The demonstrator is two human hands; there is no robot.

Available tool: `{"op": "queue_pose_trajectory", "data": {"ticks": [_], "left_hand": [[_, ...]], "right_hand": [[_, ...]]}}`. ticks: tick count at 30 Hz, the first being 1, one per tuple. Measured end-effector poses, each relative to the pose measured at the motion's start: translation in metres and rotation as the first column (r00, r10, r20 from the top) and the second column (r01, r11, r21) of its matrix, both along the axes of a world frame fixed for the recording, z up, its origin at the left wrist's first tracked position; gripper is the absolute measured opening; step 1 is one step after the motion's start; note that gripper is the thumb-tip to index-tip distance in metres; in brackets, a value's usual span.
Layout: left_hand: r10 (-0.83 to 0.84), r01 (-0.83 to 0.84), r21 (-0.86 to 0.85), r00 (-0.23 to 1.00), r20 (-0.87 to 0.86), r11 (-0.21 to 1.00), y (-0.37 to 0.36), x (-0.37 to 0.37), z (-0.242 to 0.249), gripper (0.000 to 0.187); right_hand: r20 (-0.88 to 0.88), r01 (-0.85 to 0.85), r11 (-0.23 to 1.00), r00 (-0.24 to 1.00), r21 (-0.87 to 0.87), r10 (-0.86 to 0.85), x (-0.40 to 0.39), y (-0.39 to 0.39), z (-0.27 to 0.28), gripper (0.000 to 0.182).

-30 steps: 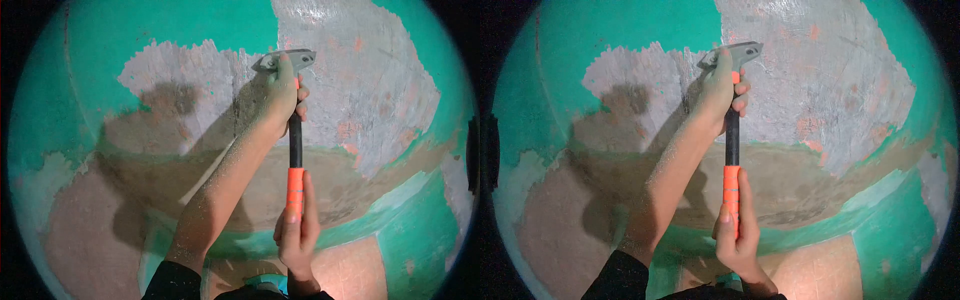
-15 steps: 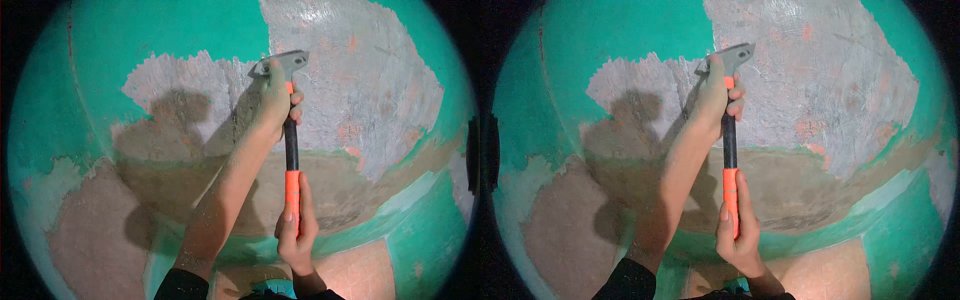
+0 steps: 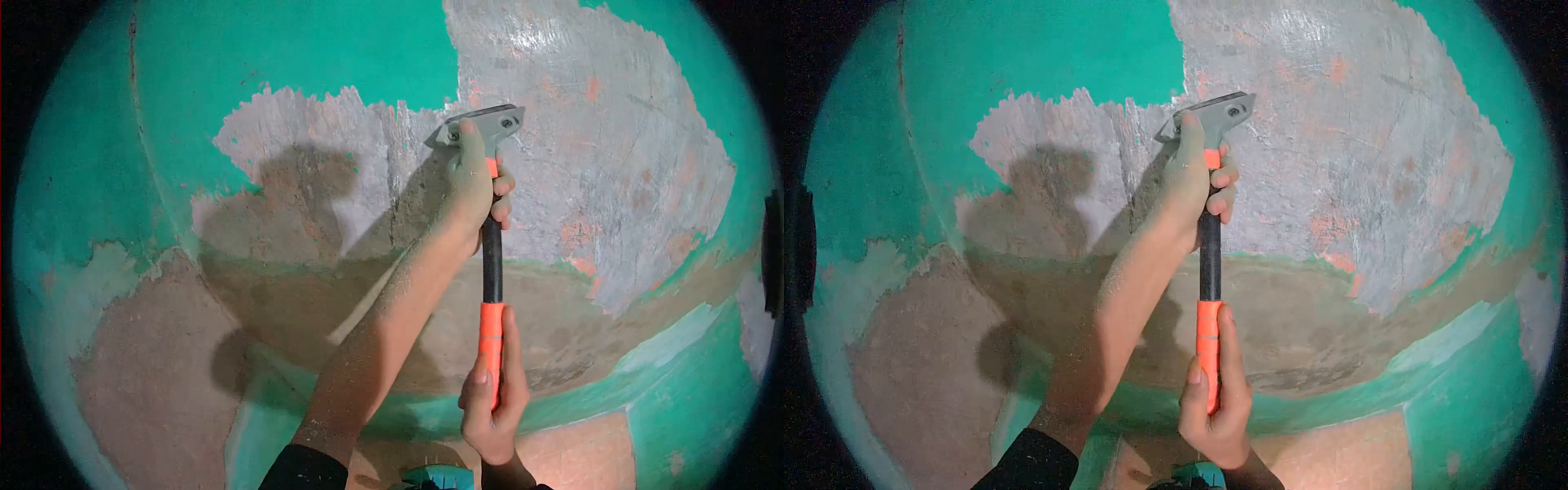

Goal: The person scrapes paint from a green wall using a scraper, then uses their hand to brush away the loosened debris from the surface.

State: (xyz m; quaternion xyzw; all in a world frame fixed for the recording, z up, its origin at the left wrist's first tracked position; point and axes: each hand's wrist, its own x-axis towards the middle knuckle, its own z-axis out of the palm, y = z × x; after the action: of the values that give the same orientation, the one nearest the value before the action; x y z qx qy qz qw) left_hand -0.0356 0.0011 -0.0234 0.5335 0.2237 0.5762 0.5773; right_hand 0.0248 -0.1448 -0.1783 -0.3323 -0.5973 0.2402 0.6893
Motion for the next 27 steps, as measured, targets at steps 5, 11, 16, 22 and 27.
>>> {"op": "queue_pose_trajectory", "data": {"ticks": [5,11,16,22,27], "left_hand": [[-0.023,0.024,-0.009,0.998,0.062,1.0,-0.002,0.002,0.01,0.056],[-0.004,-0.001,0.048,0.996,0.094,0.999,0.004,0.003,0.014,0.056],[-0.019,0.021,-0.016,0.997,0.079,1.0,-0.003,0.008,0.001,0.054],[0.008,-0.007,-0.016,0.995,0.1,1.0,-0.005,0.009,0.015,0.054],[0.002,-0.002,0.011,0.997,0.079,1.0,-0.001,0.005,0.011,0.052]], "right_hand": [[0.062,0.001,1.0,0.998,0.0,-0.001,0.005,0.003,0.01,0.056],[0.071,0.001,1.0,0.997,-0.007,-0.001,0.007,0.004,0.02,0.057],[0.067,-0.049,0.998,0.996,-0.046,0.052,0.018,-0.003,0.015,0.058],[0.058,-0.019,1.0,0.998,-0.005,0.019,0.017,-0.002,0.018,0.057],[0.053,-0.082,0.997,0.995,0.003,0.082,0.018,0.004,0.01,0.056]]}}
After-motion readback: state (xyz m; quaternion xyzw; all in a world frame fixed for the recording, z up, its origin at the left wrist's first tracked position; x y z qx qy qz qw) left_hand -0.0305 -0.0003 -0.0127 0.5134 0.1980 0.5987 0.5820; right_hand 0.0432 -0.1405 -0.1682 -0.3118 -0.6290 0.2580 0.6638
